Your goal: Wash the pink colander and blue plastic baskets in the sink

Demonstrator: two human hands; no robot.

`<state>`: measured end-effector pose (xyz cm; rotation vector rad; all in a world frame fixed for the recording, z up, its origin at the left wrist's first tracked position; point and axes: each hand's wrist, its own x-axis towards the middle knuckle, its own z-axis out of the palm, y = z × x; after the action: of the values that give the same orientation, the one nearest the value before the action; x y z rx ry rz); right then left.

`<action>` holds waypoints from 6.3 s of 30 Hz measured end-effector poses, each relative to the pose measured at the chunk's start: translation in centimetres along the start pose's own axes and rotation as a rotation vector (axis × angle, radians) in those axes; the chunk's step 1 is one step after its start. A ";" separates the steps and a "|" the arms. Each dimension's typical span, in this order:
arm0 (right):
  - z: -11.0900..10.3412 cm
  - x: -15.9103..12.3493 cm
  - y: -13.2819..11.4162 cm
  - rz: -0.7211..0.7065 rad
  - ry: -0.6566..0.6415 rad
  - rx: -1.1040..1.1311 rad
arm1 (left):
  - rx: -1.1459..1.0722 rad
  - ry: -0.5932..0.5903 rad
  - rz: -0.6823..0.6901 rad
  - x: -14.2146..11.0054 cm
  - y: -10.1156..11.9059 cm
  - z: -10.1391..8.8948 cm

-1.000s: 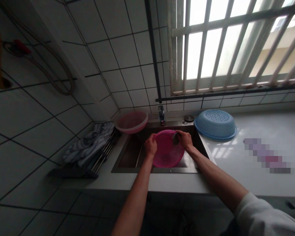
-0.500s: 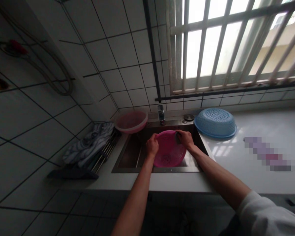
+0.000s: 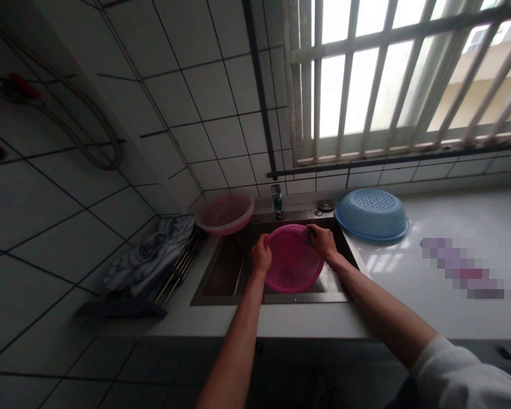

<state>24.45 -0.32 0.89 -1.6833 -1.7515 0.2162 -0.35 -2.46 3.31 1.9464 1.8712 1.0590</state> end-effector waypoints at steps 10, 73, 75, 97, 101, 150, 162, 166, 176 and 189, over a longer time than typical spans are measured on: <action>0.8 -1.2 -4.1 -0.250 -0.137 0.068 | -0.028 -0.085 0.155 0.0 0.1 0.1; 2.6 -1.6 -4.8 -0.369 -0.131 0.079 | 0.023 -0.064 0.143 -0.4 0.0 0.3; 1.8 -1.0 -4.0 -0.221 -0.097 0.065 | 0.029 0.097 0.039 -0.3 -0.4 -0.2; -0.5 -0.6 -2.5 -0.118 -0.105 0.004 | 0.023 0.075 0.216 0.0 -0.4 0.2; -0.5 -0.9 -3.4 -0.171 -0.140 0.040 | 0.024 0.053 0.257 0.0 0.3 0.1; 1.1 -1.5 -4.7 -0.231 -0.114 0.104 | -0.105 -0.031 0.246 0.2 -0.3 1.3; 0.2 -0.4 -3.1 -0.051 -0.063 0.017 | -0.075 0.252 0.100 0.3 -1.0 0.4; 1.4 -1.1 -4.6 -0.264 -0.087 0.070 | -0.078 0.055 0.194 0.2 -0.4 1.1; 0.3 -0.5 -3.3 -0.099 -0.074 0.027 | -0.081 0.191 0.103 0.2 -0.6 0.7; -0.2 0.3 -1.8 -0.022 0.015 0.091 | -0.153 0.253 0.044 0.6 -1.5 0.7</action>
<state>23.14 -0.37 2.17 -1.5959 -1.7224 0.2685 -1.07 -1.48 2.03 1.8470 1.8126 1.4765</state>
